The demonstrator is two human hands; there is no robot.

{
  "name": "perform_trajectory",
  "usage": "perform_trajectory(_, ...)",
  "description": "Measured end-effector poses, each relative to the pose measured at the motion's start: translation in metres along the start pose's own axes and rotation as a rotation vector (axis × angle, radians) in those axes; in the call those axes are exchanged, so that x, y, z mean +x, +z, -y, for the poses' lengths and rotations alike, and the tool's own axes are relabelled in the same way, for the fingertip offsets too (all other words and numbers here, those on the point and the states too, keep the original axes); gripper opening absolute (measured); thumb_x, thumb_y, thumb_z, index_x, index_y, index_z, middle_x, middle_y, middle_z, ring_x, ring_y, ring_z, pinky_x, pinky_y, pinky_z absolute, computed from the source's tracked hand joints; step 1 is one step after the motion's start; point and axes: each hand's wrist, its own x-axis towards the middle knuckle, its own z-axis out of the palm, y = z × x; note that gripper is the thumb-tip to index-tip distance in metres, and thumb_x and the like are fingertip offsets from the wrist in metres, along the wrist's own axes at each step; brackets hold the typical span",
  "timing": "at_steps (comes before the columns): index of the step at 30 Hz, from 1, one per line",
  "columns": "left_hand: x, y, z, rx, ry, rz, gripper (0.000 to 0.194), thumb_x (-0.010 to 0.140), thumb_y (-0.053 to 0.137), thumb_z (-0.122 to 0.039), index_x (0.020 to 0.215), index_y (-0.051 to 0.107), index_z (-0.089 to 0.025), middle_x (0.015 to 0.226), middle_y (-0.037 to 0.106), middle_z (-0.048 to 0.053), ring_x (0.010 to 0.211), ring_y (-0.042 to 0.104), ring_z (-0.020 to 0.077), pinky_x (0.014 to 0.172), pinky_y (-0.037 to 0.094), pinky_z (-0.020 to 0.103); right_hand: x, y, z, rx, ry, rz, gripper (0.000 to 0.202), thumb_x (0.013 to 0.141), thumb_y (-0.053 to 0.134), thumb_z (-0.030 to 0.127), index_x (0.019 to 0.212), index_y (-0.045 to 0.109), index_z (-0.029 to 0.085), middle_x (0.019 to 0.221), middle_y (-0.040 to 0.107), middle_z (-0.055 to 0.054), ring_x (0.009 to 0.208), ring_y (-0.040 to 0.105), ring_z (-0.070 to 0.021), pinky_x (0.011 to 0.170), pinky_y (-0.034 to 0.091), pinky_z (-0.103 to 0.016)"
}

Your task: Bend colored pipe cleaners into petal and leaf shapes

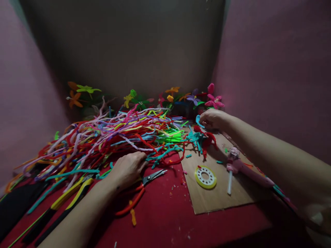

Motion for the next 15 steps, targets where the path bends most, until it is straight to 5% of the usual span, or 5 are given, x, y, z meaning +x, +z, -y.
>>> perform_trajectory(6, 0.003, 0.003, 0.003, 0.041, 0.046, -0.001, 0.023, 0.084, 0.038, -0.035, 0.077, 0.054, -0.020, 0.081, 0.061, 0.004, 0.071, 0.055, 0.0165, 0.060, 0.034, 0.025, -0.023, 0.013, -0.021, -0.009, 0.158, 0.215, 0.018, 0.055, 0.059, 0.002, 0.047, 0.047, 0.014, 0.034, 0.042, 0.003, 0.032, 0.038, -0.0075, 0.032, 0.031, -0.019)
perform_trajectory(15, 0.002, 0.003, 0.002, 0.028, 0.055, -0.005, 0.022, 0.084, 0.039, -0.034, 0.078, 0.055, -0.020, 0.082, 0.060, 0.006, 0.072, 0.056, 0.0179, 0.061, 0.036, 0.027, -0.026, 0.016, -0.026, -0.013, 0.163, 0.299, 0.020, 0.057, 0.061, 0.004, 0.049, 0.046, 0.014, 0.036, 0.042, 0.005, 0.032, 0.038, -0.0060, 0.033, 0.030, -0.018)
